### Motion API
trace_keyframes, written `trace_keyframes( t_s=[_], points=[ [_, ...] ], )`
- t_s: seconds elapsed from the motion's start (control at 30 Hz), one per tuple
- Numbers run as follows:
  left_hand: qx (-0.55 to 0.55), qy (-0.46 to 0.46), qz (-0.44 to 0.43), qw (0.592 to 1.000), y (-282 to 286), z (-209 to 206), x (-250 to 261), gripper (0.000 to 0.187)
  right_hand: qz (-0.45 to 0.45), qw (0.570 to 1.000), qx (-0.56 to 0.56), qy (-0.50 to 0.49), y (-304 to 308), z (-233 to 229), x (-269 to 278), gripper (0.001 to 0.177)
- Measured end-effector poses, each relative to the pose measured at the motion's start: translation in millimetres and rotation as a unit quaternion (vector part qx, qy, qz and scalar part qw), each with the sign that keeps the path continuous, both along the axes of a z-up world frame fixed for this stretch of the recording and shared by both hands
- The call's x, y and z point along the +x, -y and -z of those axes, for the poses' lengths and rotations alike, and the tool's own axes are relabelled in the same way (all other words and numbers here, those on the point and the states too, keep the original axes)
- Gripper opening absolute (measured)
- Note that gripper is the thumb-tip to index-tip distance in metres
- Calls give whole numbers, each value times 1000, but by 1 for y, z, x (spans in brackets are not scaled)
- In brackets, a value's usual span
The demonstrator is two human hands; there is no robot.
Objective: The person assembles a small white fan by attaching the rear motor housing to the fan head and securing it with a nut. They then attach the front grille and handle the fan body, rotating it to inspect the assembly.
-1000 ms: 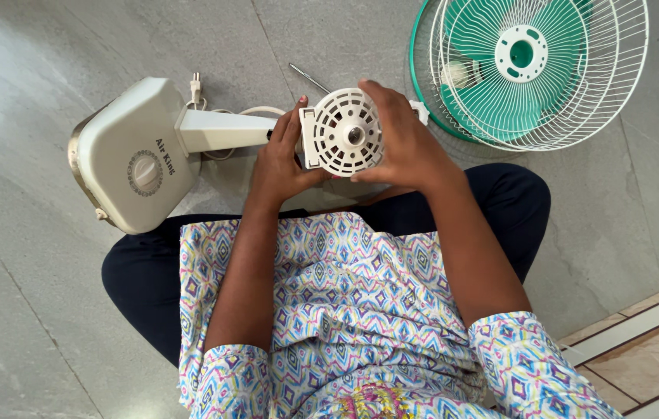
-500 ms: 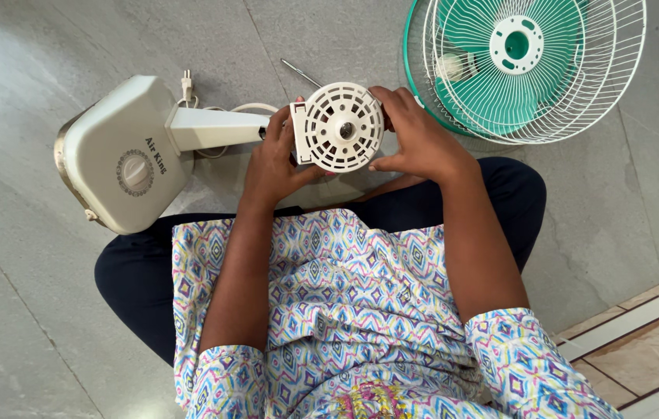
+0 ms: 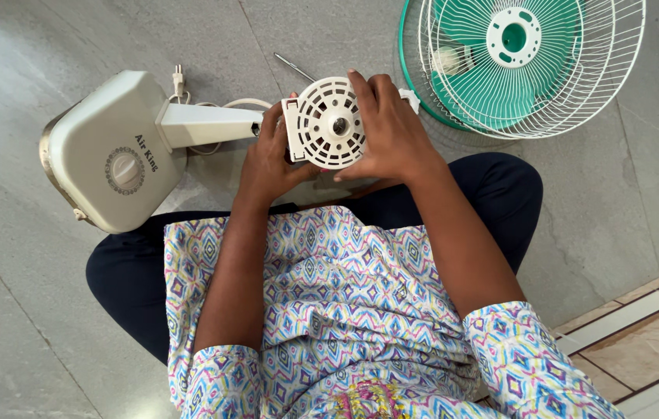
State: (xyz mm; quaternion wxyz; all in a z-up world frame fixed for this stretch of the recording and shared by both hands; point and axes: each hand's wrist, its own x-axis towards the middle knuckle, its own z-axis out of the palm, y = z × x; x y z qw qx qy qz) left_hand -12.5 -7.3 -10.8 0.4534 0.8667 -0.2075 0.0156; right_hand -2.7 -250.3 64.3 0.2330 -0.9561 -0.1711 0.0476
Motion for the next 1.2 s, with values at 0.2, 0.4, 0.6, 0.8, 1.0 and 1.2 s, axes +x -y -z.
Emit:
trace_keyframes(
  t_s=[0.2, 0.4, 0.6, 0.8, 1.0, 1.2],
  points=[
    [16, -7, -6, 1000, 1, 4, 2, 102, -13, 996, 23, 90, -7, 17, -2, 141],
    [15, -2, -6, 1000, 0, 2, 3, 99, -35, 994, 48, 94, 0, 20, 1, 131],
    [45, -1, -5, 999, -1, 6, 5, 93, -26, 994, 27, 107, -1, 11, 0, 130],
    [34, -30, -12, 999, 0, 6, 4, 92, 5, 998, 29, 55, -1, 8, -1, 136],
    [29, -18, -4, 999, -1, 1, 2, 88, -21, 970, 205, -130, 37, -7, 24, 95],
    [19, -32, -11, 999, 3, -3, 4, 87, 49, 929, 316, -188, 26, 3, 39, 41]
  ],
)
